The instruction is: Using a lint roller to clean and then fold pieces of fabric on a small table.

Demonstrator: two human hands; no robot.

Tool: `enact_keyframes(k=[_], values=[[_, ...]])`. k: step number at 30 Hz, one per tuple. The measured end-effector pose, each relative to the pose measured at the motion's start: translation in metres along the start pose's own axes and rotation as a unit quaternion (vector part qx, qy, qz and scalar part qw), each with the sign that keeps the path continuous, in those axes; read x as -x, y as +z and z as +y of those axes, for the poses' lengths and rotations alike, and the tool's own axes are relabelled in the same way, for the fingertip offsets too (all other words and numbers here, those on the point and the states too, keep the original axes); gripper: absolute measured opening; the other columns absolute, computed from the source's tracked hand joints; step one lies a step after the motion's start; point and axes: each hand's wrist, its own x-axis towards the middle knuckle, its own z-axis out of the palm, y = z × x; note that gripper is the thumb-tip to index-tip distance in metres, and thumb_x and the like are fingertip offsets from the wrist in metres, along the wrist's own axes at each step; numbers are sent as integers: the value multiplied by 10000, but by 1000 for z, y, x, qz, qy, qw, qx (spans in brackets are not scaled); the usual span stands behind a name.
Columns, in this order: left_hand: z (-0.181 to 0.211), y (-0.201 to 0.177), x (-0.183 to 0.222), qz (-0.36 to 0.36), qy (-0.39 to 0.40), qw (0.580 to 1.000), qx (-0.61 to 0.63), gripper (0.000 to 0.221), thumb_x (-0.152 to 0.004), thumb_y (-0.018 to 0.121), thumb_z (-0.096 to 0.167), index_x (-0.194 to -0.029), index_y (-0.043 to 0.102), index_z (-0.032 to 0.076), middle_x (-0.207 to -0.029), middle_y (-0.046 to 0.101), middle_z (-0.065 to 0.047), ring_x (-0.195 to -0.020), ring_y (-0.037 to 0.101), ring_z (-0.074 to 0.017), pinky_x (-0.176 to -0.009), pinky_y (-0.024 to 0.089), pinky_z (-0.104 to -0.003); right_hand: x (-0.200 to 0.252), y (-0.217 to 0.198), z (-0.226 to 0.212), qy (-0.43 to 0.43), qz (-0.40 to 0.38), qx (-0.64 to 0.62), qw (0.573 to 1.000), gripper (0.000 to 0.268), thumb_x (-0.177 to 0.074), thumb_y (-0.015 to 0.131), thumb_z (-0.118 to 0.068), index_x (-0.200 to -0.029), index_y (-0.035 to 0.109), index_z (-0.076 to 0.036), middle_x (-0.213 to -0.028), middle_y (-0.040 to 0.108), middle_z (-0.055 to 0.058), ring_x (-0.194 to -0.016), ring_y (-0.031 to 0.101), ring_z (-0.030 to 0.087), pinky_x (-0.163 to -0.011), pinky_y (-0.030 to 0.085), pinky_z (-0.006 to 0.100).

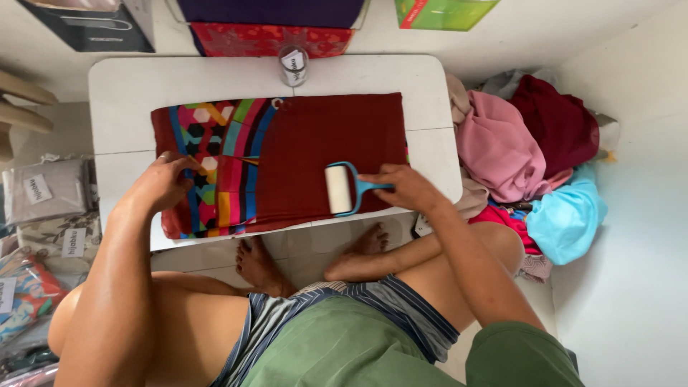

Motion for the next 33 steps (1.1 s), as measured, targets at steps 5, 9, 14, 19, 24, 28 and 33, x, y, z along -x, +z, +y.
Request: enact_keyframes(k=[5,9,14,19,24,28,33], values=[[18,-11,-2,-51,-30,998,-17,423,-993,554,212,-1413,602,211,-1403,488,-138,-1126,632,-344,-986,497,-473,58,-50,49,103,-68,87,989,560,-904,687,-173,-1419,619,-385,-812,573,54,-715,587,241,-755,464,373],[11,-4,-17,-36,-47,997,-52,467,-962,628,285,-1422,610,206,-1390,487,-171,-1101,664,-409,-991,517,-498,80,-79,56,161,-72,138,975,519,-906,662,-193,-1385,654,-394,-771,528,43,-660,523,228,-718,435,392],[21,1,-28,-41,-66,984,-161,544,-924,612,438,-1410,555,200,-1359,574,-192,-1186,643,-413,-965,547,-542,84,-92,54,185,-56,127,973,539,-852,721,-226,-1350,667,-425,-916,670,36,-840,676,236,-833,497,374],[39,-4,-45,-46,-81,984,-149,570,-912,573,488,-1460,520,340,-1445,549,-70,-1303,602,-311,-1013,543,-500,50,-151,-8,94,122,13,988,428,-965,643,-245,-1392,645,-233,-986,665,51,-870,654,192,-849,481,309],[62,-21,-55,-33,-81,987,-133,486,-894,563,473,-1376,565,410,-1430,587,-50,-1261,655,-331,-1020,564,-483,-16,-211,-18,85,479,87,869,465,-1069,524,-264,-1513,510,-126,-1121,657,152,-967,628,305,-888,458,385],[56,-17,-81,-10,-66,986,-152,516,-899,619,480,-1401,535,400,-1443,568,-6,-1275,653,-274,-1004,578,-465,-73,-233,-10,205,428,203,856,551,-1012,522,-348,-1540,470,-198,-1064,665,212,-945,623,489,-780,465,594],[47,-5,-96,-9,-36,988,-149,529,-903,599,376,-1424,512,353,-1466,531,-29,-1290,619,-289,-950,566,-509,-113,-220,-23,357,269,330,831,493,-961,585,-469,-1422,585,-295,-1002,739,153,-887,722,462,-752,549,598]])
